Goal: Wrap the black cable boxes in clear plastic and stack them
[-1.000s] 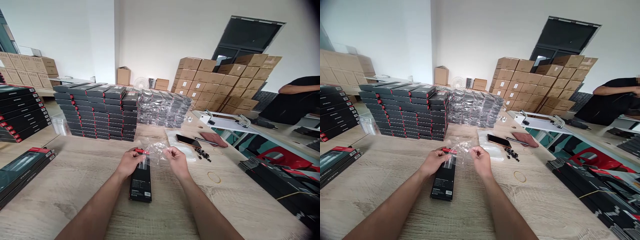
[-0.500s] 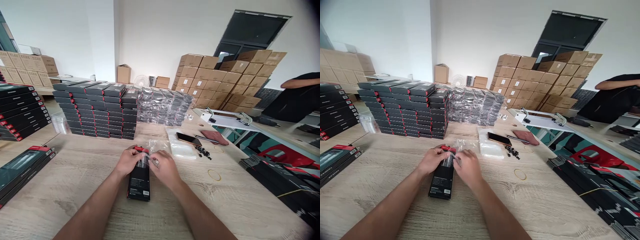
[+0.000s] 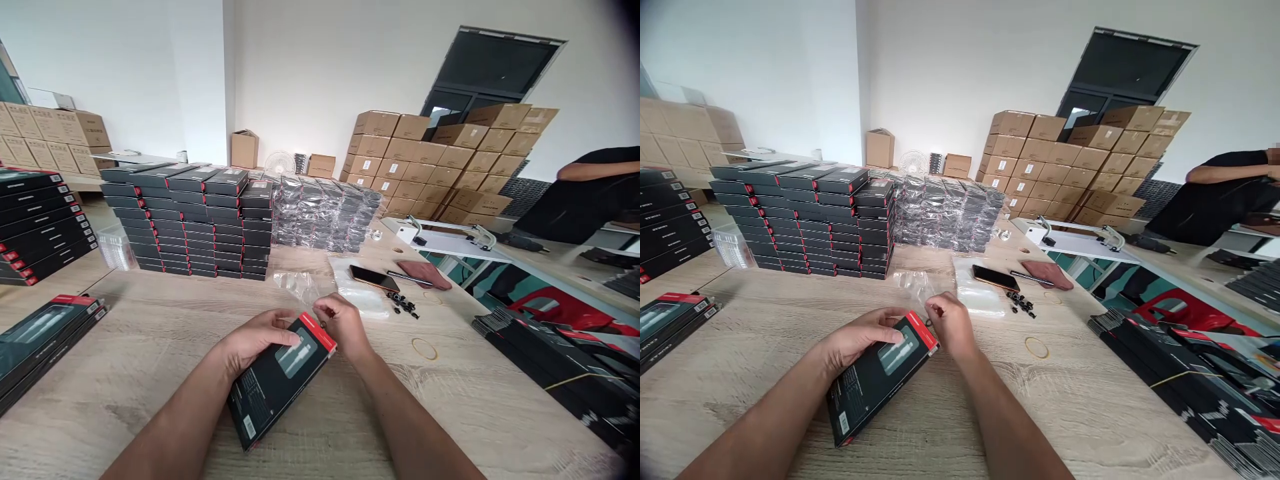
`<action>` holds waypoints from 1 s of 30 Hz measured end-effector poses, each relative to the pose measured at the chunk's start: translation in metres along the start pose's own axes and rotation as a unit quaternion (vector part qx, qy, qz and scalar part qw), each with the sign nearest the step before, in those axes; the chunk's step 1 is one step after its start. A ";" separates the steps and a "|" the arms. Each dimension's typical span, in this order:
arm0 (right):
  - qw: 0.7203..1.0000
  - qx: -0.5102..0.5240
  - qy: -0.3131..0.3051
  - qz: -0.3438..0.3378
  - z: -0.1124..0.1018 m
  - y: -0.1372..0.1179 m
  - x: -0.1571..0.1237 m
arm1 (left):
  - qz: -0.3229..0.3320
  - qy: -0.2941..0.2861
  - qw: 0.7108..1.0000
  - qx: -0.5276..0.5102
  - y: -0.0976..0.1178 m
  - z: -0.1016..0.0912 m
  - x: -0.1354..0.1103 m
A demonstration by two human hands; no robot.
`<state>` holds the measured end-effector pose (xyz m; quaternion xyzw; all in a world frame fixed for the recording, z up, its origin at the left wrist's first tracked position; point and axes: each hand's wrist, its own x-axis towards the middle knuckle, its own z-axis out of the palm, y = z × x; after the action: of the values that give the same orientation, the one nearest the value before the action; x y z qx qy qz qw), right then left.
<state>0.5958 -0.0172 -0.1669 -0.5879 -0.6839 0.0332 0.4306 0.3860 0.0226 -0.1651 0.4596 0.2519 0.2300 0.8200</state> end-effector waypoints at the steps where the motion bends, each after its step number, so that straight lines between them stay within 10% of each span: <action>1: 0.999 0.018 -0.029 -0.014 0.002 -0.001 -0.001 | -0.003 0.005 1.000 0.014 -0.002 0.002 0.001; 13: 0.991 -0.045 -0.046 -0.118 0.001 -0.001 -0.001 | 0.079 0.192 0.943 0.259 -0.003 0.005 0.003; 19: 0.988 -0.067 -0.066 -0.120 -0.001 -0.016 -0.001 | 0.125 0.125 0.935 0.307 0.001 0.008 -0.002; 25: 0.986 -0.120 0.023 0.112 0.001 -0.003 -0.001 | 0.145 0.158 0.926 0.311 -0.005 0.003 0.005; 30: 0.952 0.159 -0.030 0.259 0.007 0.013 0.000 | 0.169 0.172 0.921 0.304 -0.009 0.008 0.009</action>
<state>0.6015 -0.0102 -0.1787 -0.6675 -0.5071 0.2693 0.4741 0.3991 0.0182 -0.1715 0.6760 0.3654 0.3534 0.5335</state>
